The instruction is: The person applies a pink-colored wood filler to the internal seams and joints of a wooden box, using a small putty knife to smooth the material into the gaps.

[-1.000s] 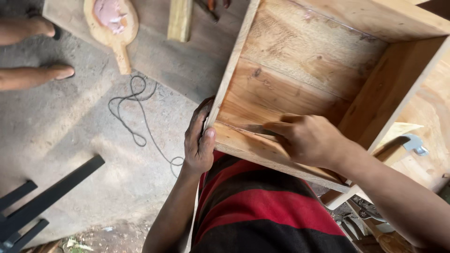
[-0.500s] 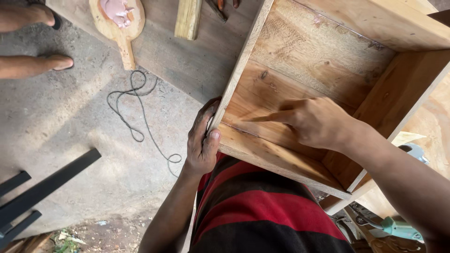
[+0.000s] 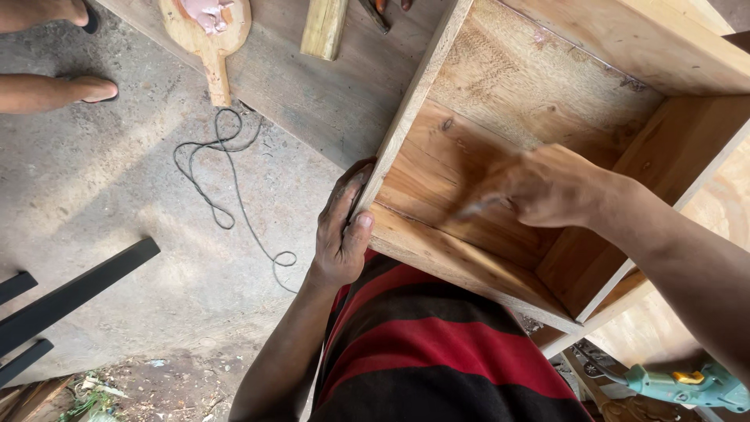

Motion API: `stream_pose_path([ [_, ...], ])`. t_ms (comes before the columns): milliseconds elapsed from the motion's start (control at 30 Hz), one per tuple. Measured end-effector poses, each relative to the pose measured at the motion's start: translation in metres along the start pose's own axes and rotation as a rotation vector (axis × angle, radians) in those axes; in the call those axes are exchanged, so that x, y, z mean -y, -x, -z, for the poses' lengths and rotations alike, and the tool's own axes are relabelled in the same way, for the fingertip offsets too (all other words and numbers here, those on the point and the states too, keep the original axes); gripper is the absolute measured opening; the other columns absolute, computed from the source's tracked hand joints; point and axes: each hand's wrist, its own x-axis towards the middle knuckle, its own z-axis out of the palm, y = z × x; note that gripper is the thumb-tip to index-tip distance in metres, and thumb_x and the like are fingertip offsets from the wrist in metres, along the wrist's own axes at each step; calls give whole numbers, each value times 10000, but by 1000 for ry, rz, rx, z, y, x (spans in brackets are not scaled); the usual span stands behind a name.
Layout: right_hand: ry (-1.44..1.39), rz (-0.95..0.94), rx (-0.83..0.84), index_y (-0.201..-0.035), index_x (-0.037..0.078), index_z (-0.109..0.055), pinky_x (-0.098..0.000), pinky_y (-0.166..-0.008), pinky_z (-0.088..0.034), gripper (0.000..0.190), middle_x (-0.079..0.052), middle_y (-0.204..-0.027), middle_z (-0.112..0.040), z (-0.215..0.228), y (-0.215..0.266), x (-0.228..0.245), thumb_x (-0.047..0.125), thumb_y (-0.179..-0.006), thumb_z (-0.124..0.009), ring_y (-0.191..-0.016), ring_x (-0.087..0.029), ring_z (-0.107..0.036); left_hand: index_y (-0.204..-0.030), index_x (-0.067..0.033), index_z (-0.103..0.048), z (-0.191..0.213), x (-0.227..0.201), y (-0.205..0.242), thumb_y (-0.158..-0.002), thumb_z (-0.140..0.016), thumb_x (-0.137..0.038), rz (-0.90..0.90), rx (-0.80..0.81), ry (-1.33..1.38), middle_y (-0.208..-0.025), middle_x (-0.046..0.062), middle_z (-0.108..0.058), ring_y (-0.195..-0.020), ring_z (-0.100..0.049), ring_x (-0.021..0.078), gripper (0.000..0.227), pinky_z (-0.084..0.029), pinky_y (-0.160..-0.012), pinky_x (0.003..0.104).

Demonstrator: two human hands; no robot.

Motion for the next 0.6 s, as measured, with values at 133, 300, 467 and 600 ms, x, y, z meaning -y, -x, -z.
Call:
stream_pose_path([
  [133,16,-33,-23,-1406,399,-570,-239,-615,-651,652,98,-1371,-621,7,-24,14,-48,-940,-481,-905,-115,-714,-1488,76,-446,-4,-4,-7,-1132,-421,-188,8,0,64,-1469,267,-562,-1391,-592,394,444,-524,-1181,457],
  [300,15,-113,17,-1314,374,-636,-317,-817,-637,667,100,-1286,-675,4,10,12,-45,-796,-610,-988,-189,-701,-1503,1,-474,-3,-16,-6,-1118,-460,-277,132,-42,98,-1496,217,-566,-1242,-635,298,475,-545,-1044,399],
  [467,-242,-458,-176,-1231,281,-765,-317,-649,-652,375,5,-931,-841,25,65,-2,72,-938,-660,-635,-181,-723,-1511,-21,-557,38,-9,-8,-1131,-507,-321,215,-15,-38,-1553,218,-571,-1459,-534,352,487,-443,-1198,470],
  [600,-187,-48,-836,-1092,136,-772,-279,-445,-505,225,-42,-901,-778,56,64,16,46,-956,-618,-547,-89,-640,-1477,-51,-491,108,34,-44,-988,-619,-372,438,-326,-234,-1491,205,-550,-1208,-674,384,598,-585,-992,437],
])
